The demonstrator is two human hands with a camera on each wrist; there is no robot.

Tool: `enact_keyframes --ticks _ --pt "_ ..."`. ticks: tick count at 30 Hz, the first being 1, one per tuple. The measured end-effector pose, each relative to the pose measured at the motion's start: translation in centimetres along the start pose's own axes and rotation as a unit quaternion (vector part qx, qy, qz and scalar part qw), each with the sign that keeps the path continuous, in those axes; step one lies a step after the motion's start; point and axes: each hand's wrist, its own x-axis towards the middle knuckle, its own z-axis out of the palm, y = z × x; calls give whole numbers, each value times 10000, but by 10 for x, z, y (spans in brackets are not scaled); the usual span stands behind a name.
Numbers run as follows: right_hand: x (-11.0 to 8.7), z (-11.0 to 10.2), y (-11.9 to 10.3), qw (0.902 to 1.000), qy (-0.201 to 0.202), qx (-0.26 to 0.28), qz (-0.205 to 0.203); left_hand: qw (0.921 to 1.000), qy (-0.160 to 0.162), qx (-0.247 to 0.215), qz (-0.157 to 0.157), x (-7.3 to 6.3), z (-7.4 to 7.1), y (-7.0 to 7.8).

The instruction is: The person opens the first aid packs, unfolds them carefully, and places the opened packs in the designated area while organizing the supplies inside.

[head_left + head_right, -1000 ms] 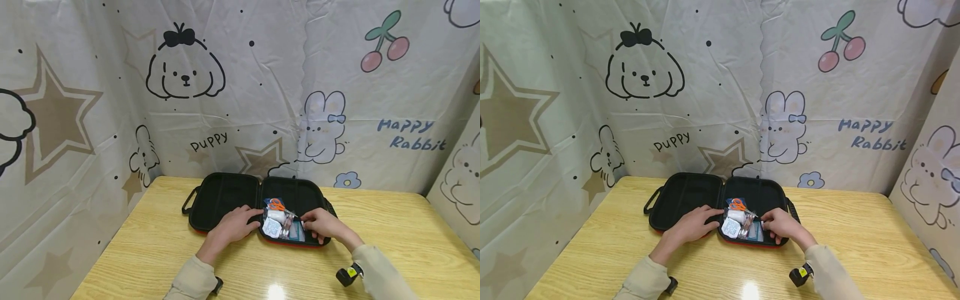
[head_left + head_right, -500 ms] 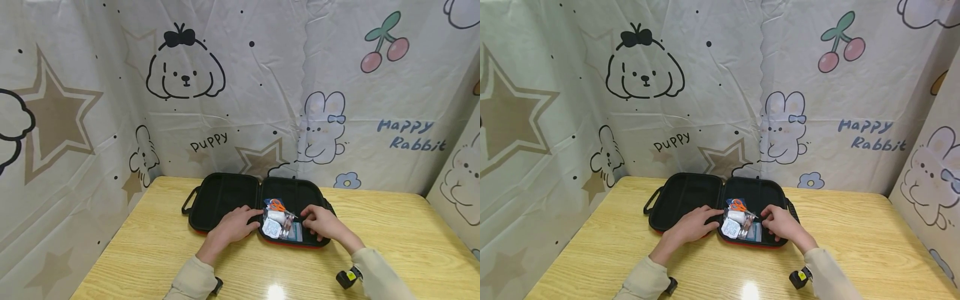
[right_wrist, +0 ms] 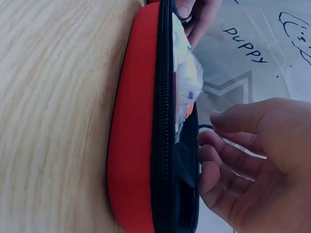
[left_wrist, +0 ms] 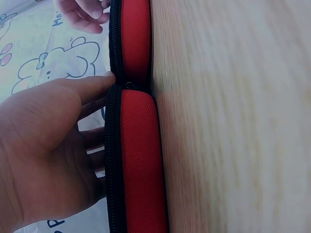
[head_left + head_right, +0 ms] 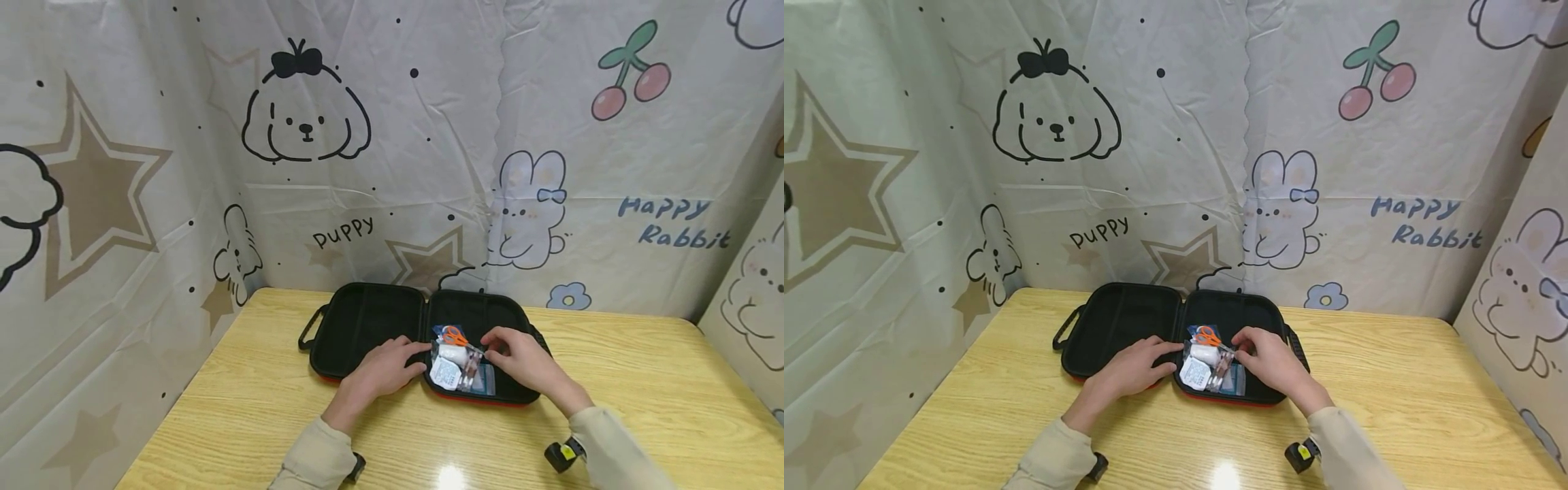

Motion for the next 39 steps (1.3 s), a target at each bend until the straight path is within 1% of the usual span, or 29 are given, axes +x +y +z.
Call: enact_keyframes --ticks 5,9,12,18,23,26,31,39 --pt "7 4 2 10000 9 -10 -18 10000 -40 -39 -26 0 -1 1" --pt "14 8 7 9999 -87 103 -104 9999 -64 -79 -42 -1 -2 2" --pt "17 10 14 9997 -173 170 -97 9999 -72 -78 -50 0 -1 2" --pt "20 15 26 9992 -316 187 -125 9999 -79 -74 -56 1 0 2" --pt "21 17 29 9990 -423 130 -14 9999 -58 -79 -72 1 0 1" --pt "21 17 29 9992 -381 78 1 9999 -48 -89 -85 0 -1 2" --pt "20 15 28 9999 -144 13 12 9999 -37 -85 -66 0 -1 1" --pt "14 5 24 9968 -82 641 478 9999 -65 -71 -81 0 0 0"
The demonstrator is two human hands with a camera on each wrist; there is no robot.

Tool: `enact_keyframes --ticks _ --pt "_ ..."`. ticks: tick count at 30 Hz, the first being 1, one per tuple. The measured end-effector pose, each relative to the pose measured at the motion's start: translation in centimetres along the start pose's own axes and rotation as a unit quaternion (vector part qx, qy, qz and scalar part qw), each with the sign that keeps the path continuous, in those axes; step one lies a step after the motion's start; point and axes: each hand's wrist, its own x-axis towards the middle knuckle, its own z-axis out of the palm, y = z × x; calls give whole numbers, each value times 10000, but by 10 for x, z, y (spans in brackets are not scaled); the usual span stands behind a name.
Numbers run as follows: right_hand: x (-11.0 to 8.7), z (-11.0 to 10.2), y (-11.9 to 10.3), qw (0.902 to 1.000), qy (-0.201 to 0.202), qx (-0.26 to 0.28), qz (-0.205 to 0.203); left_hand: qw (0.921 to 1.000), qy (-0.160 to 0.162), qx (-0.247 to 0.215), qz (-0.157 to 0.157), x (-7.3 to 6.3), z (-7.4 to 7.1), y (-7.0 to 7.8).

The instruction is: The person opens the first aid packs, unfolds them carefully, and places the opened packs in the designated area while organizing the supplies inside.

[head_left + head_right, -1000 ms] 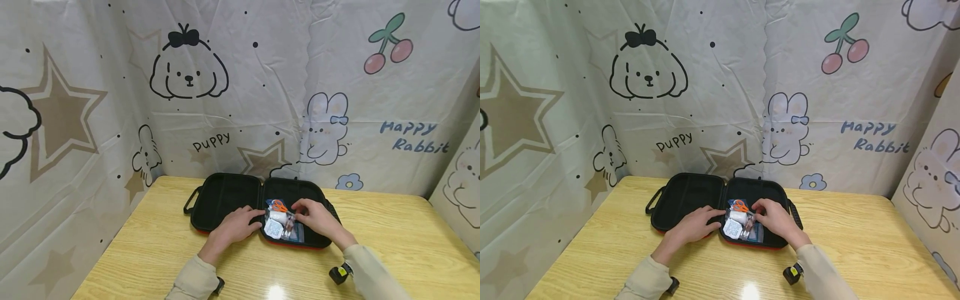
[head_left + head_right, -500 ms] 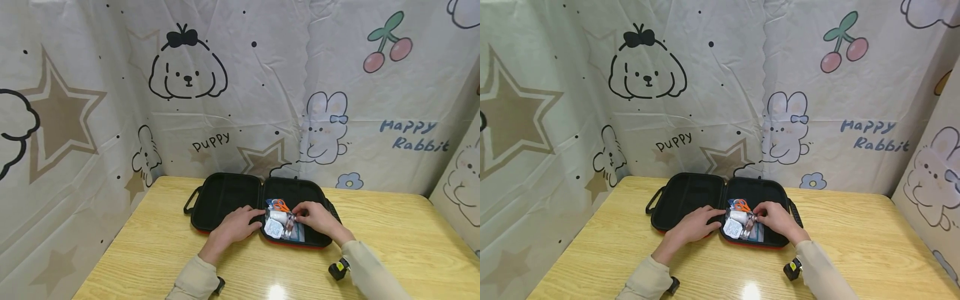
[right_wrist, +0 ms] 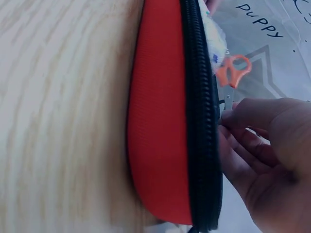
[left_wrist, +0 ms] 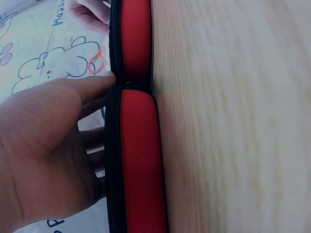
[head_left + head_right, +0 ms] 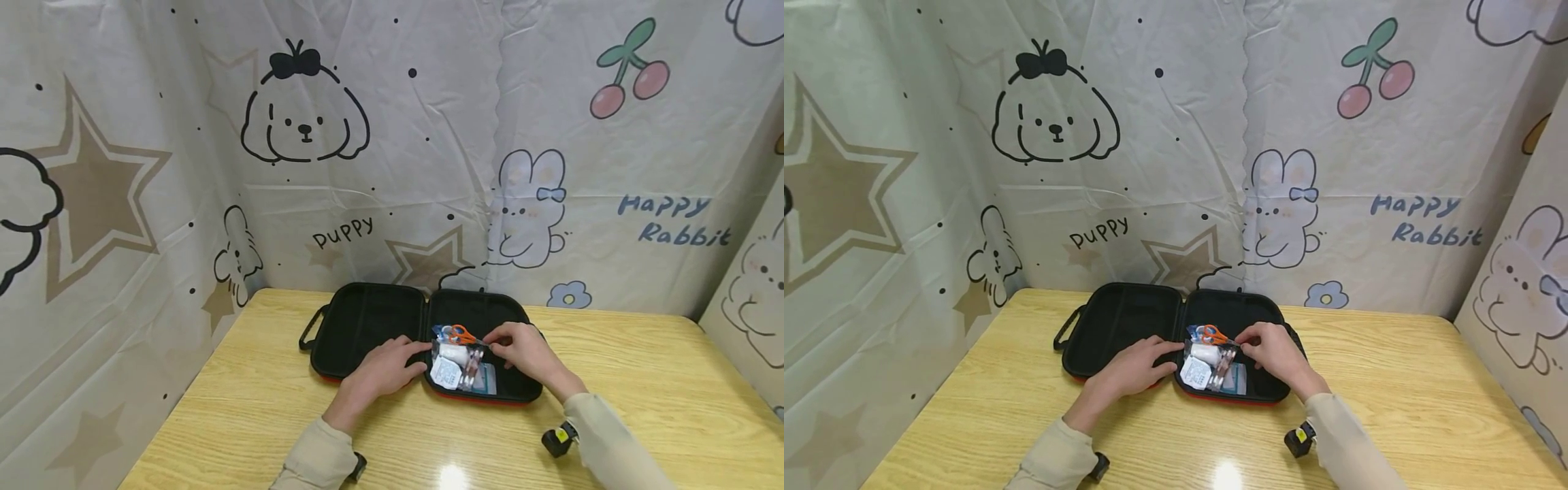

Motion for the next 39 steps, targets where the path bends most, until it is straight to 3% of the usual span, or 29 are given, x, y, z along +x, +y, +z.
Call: enact_keyframes --ticks 7,21,39 --pt "-4 -11 1 9994 130 217 240 10000 25 5 0 0 1 -1" --pt "-16 -34 14 9989 54 80 451 10000 21 12 35 1 1 -2" --pt "-27 -49 30 9976 161 -675 39 10000 31 -40 65 0 2 -2"
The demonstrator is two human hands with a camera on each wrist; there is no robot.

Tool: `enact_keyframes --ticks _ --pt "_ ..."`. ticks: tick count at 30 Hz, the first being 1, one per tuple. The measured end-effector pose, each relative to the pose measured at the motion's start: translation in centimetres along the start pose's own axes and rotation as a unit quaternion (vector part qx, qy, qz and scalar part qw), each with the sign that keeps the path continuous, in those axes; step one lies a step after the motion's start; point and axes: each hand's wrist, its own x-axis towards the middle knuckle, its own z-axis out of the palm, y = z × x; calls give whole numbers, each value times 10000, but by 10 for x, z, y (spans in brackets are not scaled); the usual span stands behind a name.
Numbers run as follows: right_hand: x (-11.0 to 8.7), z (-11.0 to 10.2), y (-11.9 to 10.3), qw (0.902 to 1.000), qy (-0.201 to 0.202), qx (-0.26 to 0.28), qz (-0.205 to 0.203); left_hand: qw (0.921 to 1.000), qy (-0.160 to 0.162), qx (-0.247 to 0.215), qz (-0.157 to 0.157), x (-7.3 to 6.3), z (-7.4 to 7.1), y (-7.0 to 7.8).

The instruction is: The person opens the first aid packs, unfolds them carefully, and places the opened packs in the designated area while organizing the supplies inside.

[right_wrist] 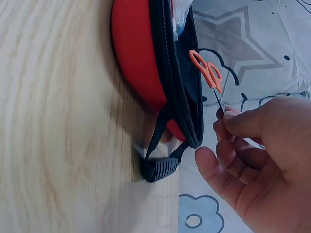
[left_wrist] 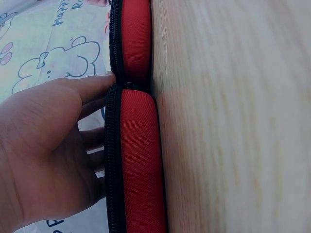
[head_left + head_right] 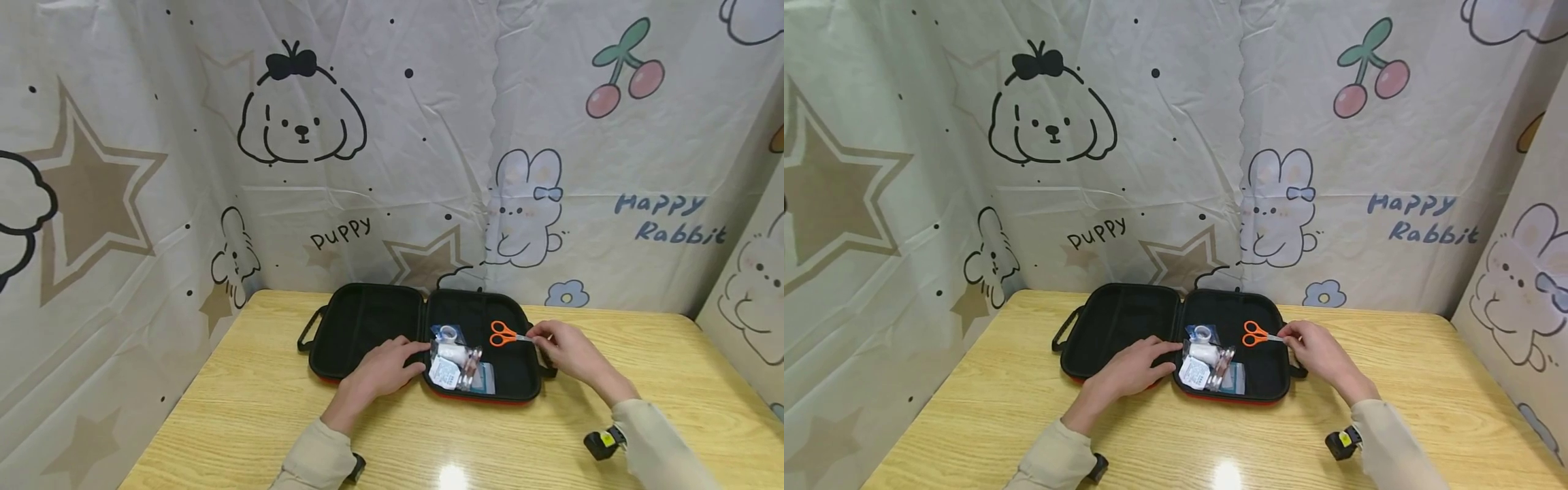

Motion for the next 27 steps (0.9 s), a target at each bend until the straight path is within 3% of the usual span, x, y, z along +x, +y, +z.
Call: enact_keyframes --ticks 4,15,22,27 --pt "-1 -1 6 9995 73 -266 -171 10000 -12 -3 1 0 0 0" --pt "6 5 4 9978 -346 -487 -296 10000 -35 61 -20 1 1 -1" --pt "14 11 -5 9927 -137 -1041 -585 10000 -26 77 -4 1 1 -1" --pt "19 20 -12 9914 -146 -1058 -758 10000 -35 44 -21 1 0 0"
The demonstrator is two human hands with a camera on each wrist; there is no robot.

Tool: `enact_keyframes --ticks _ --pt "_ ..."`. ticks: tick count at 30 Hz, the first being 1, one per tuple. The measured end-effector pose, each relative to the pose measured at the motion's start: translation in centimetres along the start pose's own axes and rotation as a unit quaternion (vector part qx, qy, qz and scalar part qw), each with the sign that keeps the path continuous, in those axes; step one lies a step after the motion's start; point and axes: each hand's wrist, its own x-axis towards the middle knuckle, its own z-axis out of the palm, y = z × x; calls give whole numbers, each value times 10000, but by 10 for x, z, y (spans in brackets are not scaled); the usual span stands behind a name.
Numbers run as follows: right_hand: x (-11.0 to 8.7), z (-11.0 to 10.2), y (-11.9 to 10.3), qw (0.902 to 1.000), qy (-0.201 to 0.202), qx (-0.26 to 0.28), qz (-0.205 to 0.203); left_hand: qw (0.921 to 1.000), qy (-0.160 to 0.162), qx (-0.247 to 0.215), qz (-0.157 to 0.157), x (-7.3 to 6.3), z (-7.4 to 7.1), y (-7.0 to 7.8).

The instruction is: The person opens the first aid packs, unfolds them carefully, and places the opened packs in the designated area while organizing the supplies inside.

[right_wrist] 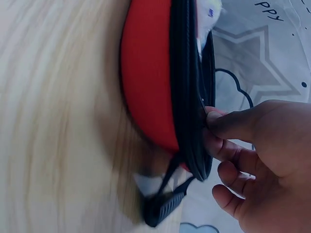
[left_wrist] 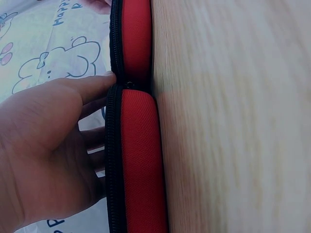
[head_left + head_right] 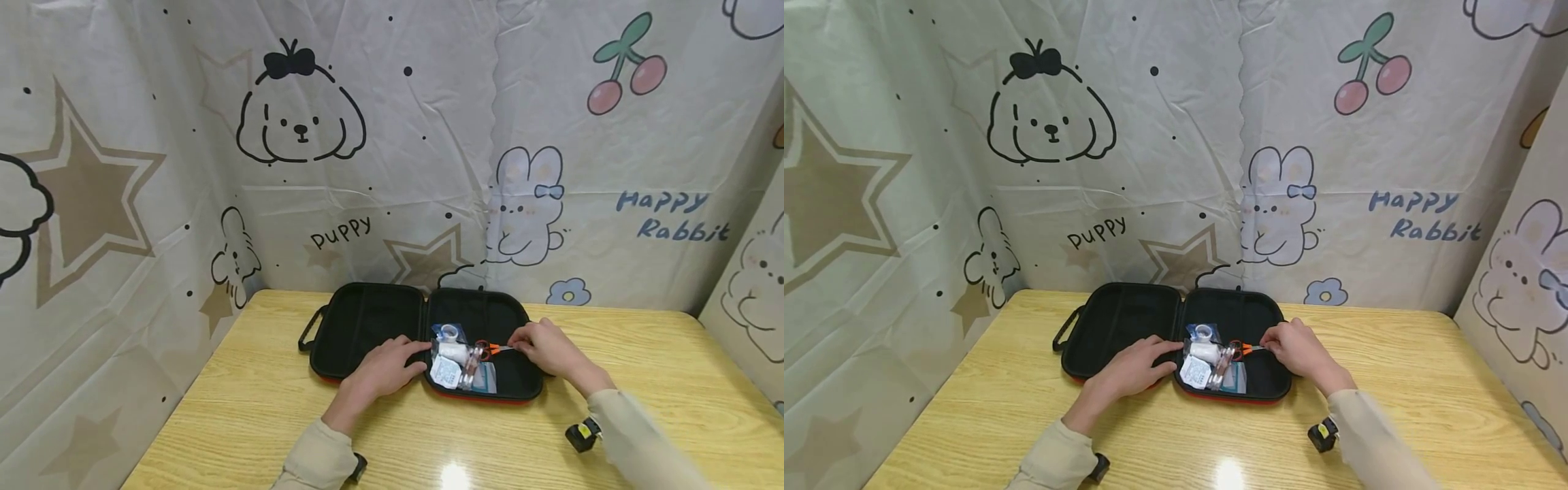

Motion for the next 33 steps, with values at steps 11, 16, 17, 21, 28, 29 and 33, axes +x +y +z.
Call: enact_keyframes --ticks 11,16,17,21,28,29,33 --pt "19 18 -17 9967 -439 676 98 10000 -15 47 -1 0 -2 3" --pt "18 24 -21 9949 -497 770 415 10000 -8 17 2 0 -2 3" --pt "18 24 -21 9945 -503 794 463 10000 -5 15 2 -1 -2 4" --pt "13 22 -20 9932 -463 910 550 10000 -4 15 11 -1 -2 3" --pt "7 16 -19 9926 -338 1037 528 10000 1 25 2 -1 -2 2" --pt "7 16 -19 9929 -326 1019 527 10000 -1 19 0 -1 -2 2" --pt "7 17 -22 9930 -250 975 623 10000 -27 13 -23 0 -1 2"
